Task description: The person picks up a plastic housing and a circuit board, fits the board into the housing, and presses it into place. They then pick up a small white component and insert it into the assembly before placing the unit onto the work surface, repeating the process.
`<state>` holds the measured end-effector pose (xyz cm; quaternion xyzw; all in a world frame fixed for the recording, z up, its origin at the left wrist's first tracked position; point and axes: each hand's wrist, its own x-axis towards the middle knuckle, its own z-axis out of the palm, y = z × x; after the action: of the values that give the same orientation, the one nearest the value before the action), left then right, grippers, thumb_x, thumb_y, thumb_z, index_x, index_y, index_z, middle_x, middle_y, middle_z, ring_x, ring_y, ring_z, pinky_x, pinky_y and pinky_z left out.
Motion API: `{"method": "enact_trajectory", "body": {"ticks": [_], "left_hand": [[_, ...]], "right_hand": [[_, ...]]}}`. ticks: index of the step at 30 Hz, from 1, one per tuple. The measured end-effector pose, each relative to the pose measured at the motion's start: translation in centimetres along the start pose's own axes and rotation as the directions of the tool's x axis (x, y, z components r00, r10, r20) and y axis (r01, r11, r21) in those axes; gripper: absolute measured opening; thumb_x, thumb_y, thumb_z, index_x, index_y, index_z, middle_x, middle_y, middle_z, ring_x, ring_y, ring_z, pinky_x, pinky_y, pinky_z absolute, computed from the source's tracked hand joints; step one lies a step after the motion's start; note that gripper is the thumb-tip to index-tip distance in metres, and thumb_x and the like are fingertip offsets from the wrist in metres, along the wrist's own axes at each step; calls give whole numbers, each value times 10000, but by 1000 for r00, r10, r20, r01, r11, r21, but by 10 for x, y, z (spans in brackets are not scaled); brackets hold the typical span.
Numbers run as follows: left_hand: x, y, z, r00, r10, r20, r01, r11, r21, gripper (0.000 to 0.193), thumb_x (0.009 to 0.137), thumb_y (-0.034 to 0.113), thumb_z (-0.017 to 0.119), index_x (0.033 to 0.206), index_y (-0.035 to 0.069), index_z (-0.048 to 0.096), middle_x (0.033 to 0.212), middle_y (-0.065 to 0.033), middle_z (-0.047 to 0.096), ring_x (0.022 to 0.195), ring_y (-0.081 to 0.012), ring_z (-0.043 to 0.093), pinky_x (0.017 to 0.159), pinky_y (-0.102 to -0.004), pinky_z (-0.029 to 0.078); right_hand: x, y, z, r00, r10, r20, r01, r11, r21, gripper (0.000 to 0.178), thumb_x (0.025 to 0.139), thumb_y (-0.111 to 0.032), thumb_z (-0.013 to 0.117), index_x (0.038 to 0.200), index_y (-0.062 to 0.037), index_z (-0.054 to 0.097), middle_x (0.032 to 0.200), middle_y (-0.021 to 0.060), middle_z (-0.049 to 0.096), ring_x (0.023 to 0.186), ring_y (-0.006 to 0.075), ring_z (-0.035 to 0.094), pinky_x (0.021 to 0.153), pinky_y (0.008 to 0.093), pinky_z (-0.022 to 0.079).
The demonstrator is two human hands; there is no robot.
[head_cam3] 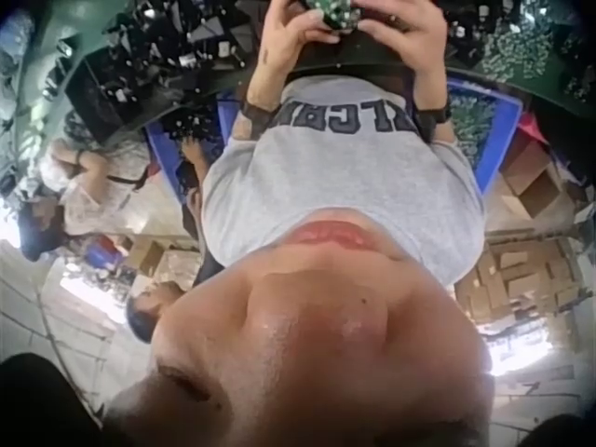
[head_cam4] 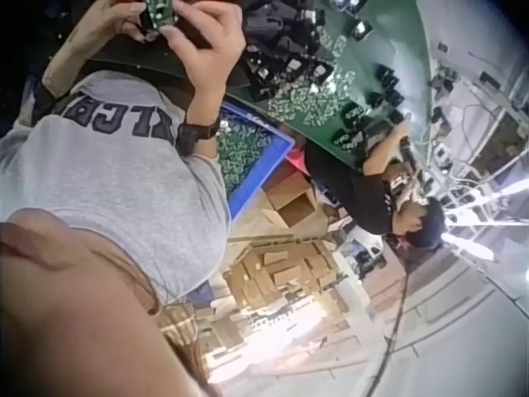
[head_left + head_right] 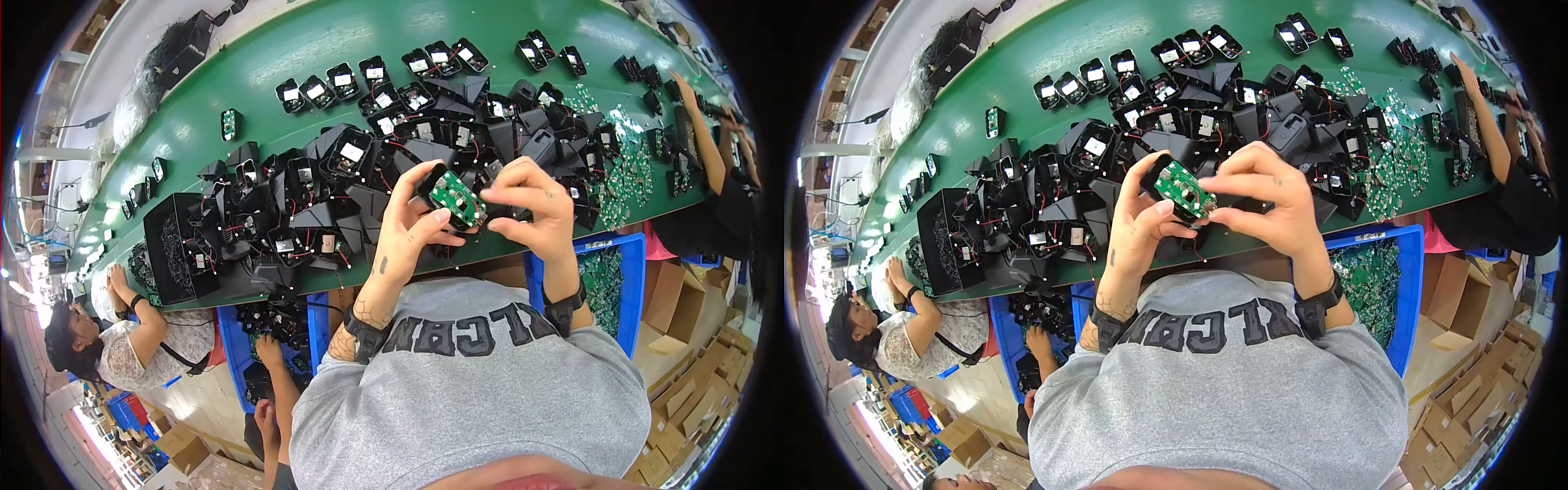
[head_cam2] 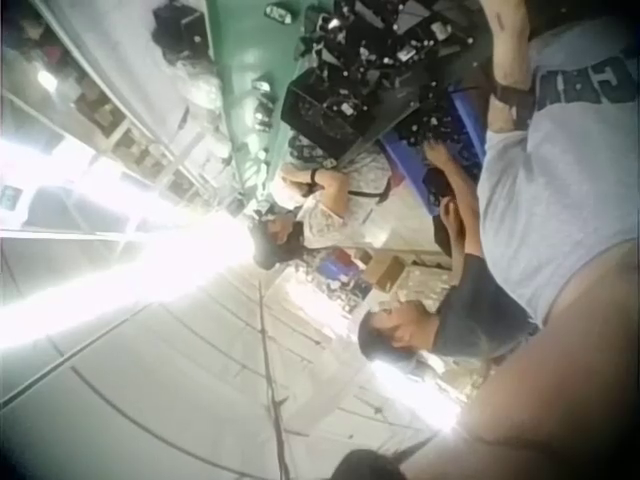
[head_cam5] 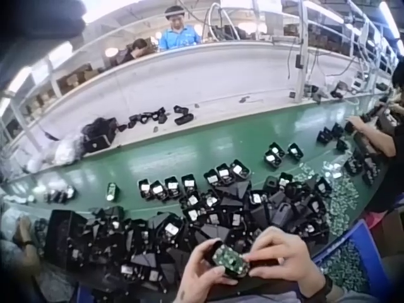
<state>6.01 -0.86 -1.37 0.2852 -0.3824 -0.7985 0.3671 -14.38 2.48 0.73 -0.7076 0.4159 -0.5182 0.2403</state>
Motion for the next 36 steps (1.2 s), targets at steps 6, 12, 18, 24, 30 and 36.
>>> {"method": "enact_trajectory", "body": {"ticks": [6, 12, 18, 24, 30, 36], "left_hand": [[-2, 3, 3, 1000, 12, -10, -12, 999, 46, 627, 834, 77, 574, 1394, 87, 292, 1089, -197, 592, 865, -297, 675, 675, -368, 609], [-5, 7, 5, 979, 198, -51, -195, 979, 61, 628, 803, -61, 613, 1345, 88, 333, 1135, -119, 538, 973, -199, 626, 761, -345, 588], [-6, 5, 11, 927, 369, -68, -338, 900, 274, 617, 785, -66, 629, 1320, 73, 357, 1105, -104, 546, 981, -182, 626, 813, -302, 560], [-5, -3, 14, 915, 392, -96, -351, 890, 293, 617, 760, -74, 648, 1305, 48, 386, 1102, -93, 551, 964, -172, 633, 803, -288, 562], [-1, -7, 8, 773, 625, 109, -574, 616, 539, 652, 726, -105, 665, 1290, 37, 373, 1222, -235, 544, 1066, -236, 593, 912, -328, 492], [2, -12, 11, 737, 675, 23, -596, 634, 493, 599, 708, -62, 703, 1241, 38, 449, 1189, -134, 578, 990, -168, 611, 762, -246, 527]], "right_hand": [[6, 3, 13, 994, -108, -22, 109, 992, 63, 203, 695, -38, 710, 898, -32, 722, 857, 64, 639, 907, 249, 556, 812, 347, 438], [3, 5, 22, 995, 98, -14, -95, 984, 149, 185, 786, 5, 650, 964, 20, 696, 847, 72, 633, 950, 248, 544, 865, 360, 425], [-6, 4, 33, 886, 441, -142, -320, 805, 499, 140, 772, 23, 678, 911, 9, 689, 866, 59, 624, 1030, 238, 523, 914, 361, 400], [-3, 3, 26, 958, 237, -162, -215, 966, 144, 79, 751, -9, 708, 819, -14, 667, 854, 43, 608, 1046, 234, 504, 941, 357, 361], [-3, -1, 19, 944, 328, -30, -326, 944, 41, 90, 736, -23, 718, 803, -19, 659, 847, 41, 598, 1019, 229, 503, 931, 356, 359], [-4, -1, 21, 928, 372, 6, -365, 907, 212, 78, 756, -24, 710, 797, 0, 649, 877, 55, 593, 1042, 235, 518, 936, 362, 376]]}}
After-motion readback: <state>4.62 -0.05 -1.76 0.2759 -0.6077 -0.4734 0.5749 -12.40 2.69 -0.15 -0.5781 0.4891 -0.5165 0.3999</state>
